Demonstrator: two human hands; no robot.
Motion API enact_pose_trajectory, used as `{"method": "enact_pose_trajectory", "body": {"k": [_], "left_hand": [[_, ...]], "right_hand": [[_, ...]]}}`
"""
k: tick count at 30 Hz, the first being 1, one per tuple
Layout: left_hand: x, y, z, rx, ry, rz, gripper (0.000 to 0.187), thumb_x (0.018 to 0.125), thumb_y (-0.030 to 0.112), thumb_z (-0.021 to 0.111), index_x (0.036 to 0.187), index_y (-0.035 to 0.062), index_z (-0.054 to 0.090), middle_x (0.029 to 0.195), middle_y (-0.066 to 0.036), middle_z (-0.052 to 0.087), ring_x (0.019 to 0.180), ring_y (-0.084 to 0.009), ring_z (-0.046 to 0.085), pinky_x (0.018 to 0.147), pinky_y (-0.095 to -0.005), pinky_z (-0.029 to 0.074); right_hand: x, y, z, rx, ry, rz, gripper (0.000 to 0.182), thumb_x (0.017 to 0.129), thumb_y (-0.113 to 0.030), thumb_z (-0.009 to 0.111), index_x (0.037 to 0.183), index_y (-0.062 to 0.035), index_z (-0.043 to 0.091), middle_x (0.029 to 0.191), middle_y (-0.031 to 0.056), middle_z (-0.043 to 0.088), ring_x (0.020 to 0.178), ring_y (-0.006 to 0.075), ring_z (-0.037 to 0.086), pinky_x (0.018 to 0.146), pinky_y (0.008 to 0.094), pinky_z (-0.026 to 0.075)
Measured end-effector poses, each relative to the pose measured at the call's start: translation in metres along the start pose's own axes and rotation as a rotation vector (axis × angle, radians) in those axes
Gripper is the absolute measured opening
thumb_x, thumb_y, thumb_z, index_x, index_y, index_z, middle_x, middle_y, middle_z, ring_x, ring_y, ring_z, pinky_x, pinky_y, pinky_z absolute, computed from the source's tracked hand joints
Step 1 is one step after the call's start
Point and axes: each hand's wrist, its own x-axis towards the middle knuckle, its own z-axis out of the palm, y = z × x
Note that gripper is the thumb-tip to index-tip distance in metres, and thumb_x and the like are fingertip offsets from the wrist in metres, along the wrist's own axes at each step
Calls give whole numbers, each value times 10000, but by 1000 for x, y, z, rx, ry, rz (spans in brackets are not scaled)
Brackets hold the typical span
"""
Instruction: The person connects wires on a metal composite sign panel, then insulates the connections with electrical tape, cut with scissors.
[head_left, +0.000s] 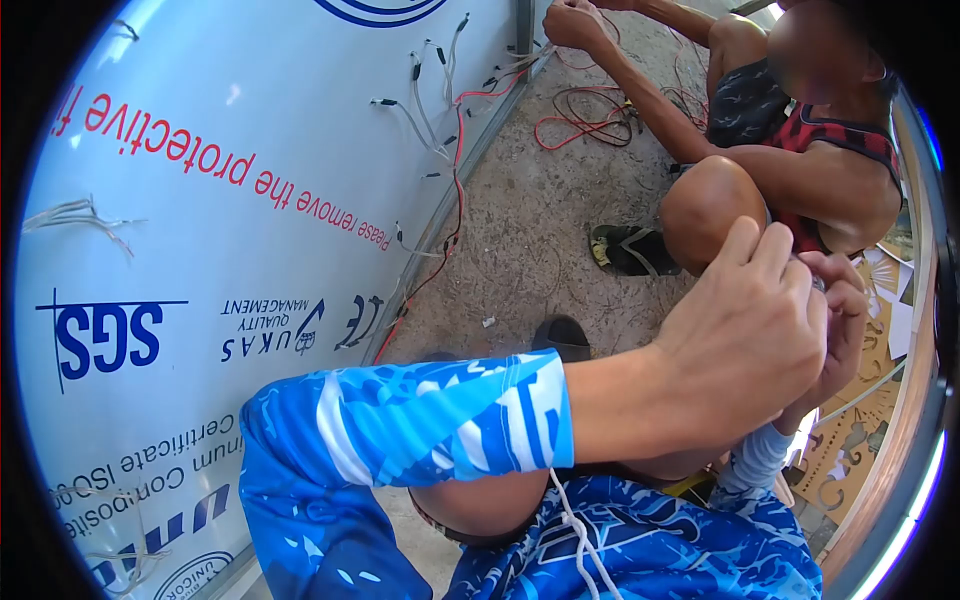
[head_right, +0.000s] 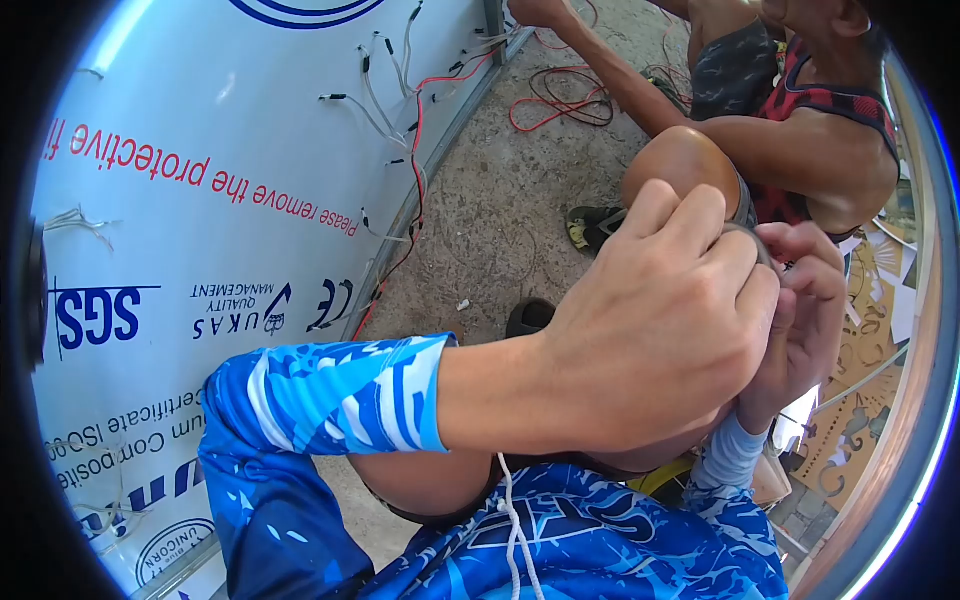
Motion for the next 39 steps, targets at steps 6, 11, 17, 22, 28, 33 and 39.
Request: {"method": "enact_pose_trajectory", "body": {"k": [6, 11, 17, 22, 28, 33, 39], "left_hand": [[-1, -1, 7, 4, 89, 63, 256, 707, 161, 590, 761, -84, 641, 751, -166, 617, 806, -279, 521, 747, -408, 391], [0, -1, 10, -49, 33, 133, 278, 724, 173, 581, 810, -85, 640, 754, -143, 622, 819, -264, 529, 749, -408, 392], [2, 3, 26, 1, 302, 190, 292, 718, 175, 593, 869, -70, 647, 745, -118, 631, 794, -228, 561, 678, -361, 429], [11, -8, 42, 74, 342, 320, 265, 706, 185, 591, 768, -67, 644, 688, -105, 617, 735, -232, 582, 630, -350, 420], [3, -5, 18, -131, -198, 178, 282, 687, 189, 593, 830, -53, 617, 671, -92, 559, 673, -216, 520, 607, -349, 399], [-18, 6, -14, -148, -516, -80, 279, 677, 106, 729, 914, -17, 649, 711, -55, 584, 592, -210, 468, 550, -326, 333], [-23, 29, -15, -102, -689, -229, 227, 707, 30, 740, 905, 9, 630, 724, -58, 601, 626, -238, 501, 566, -344, 368]], "right_hand": [[2, 11, -29, 119, -94, 252, 218, 908, -96, 633, 1080, 36, 613, 1132, 202, 603, 1038, 270, 621, 910, 359, 505], [-10, 14, -45, 390, -61, 145, 117, 925, -60, 600, 1007, 19, 622, 1092, 193, 626, 1003, 245, 622, 916, 355, 485], [0, -6, -31, -60, 326, 249, 144, 986, -90, 496, 1019, 23, 579, 1087, 187, 579, 995, 245, 593, 937, 387, 461], [-4, 16, -29, 10, 316, 123, 145, 993, -67, 460, 1002, 28, 569, 1030, 186, 587, 967, 252, 596, 945, 400, 460], [-18, 15, -10, 115, 217, 84, 80, 948, -38, 542, 946, 35, 508, 905, 175, 572, 883, 227, 574, 871, 471, 508], [-47, -5, -14, -162, -98, 73, 117, 775, -29, 678, 800, -18, 564, 749, 83, 589, 674, 231, 548, 663, 353, 411], [-78, -38, -22, -315, -95, 238, 128, 747, -27, 700, 776, -40, 576, 704, 60, 571, 621, 233, 518, 619, 351, 371]]}}
